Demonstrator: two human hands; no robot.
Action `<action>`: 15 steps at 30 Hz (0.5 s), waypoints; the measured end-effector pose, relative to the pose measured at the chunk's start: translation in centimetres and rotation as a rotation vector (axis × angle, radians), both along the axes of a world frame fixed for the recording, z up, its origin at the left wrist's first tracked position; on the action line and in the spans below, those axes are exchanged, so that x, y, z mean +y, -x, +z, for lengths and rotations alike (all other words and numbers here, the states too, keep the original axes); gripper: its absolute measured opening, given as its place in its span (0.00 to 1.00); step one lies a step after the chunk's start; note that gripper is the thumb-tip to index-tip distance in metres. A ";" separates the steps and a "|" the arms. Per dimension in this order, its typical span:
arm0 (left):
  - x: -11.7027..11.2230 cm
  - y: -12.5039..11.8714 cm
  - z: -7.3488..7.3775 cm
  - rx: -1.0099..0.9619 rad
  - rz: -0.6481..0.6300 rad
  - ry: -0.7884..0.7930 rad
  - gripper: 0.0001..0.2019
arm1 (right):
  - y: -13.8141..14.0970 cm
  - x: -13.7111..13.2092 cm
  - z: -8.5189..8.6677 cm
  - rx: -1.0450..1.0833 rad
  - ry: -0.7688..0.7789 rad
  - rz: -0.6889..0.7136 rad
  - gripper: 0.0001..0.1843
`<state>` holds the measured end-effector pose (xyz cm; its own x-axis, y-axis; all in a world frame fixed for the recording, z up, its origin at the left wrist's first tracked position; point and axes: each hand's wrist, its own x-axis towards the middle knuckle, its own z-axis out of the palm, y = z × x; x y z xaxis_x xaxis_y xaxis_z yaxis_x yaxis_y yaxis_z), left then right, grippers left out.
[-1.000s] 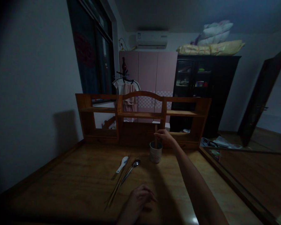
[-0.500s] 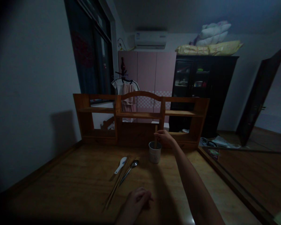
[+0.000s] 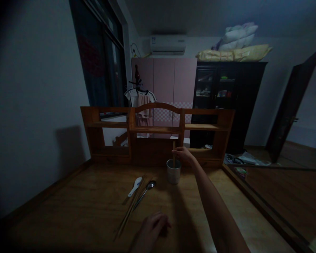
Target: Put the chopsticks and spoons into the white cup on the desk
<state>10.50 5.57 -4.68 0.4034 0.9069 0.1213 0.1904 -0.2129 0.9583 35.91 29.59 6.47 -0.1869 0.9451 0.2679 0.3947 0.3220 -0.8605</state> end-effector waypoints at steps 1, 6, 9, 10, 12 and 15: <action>0.0 0.0 0.0 -0.005 -0.006 0.015 0.23 | 0.0 0.0 -0.1 0.003 0.000 -0.002 0.27; 0.1 0.0 -0.2 0.000 -0.001 0.032 0.24 | 0.1 -0.2 -0.2 0.002 0.017 -0.016 0.27; 0.2 0.0 -0.2 0.005 0.000 0.030 0.25 | 0.2 -0.7 -0.1 0.000 0.027 -0.030 0.27; 0.1 0.0 -0.2 0.006 0.002 0.029 0.25 | 0.2 -0.8 0.0 -0.002 0.029 -0.037 0.27; 0.1 0.0 -0.1 0.004 0.011 0.027 0.25 | 0.2 -1.1 0.3 -0.009 0.029 -0.057 0.27; 0.0 0.1 0.0 -0.002 0.006 0.037 0.27 | 0.3 -1.6 0.8 -0.024 0.028 -0.103 0.27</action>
<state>10.38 5.60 -4.67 0.3973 0.9134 0.0884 0.1896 -0.1760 0.9659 35.60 28.04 7.31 -0.0947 0.9668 0.2375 0.4447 0.2545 -0.8588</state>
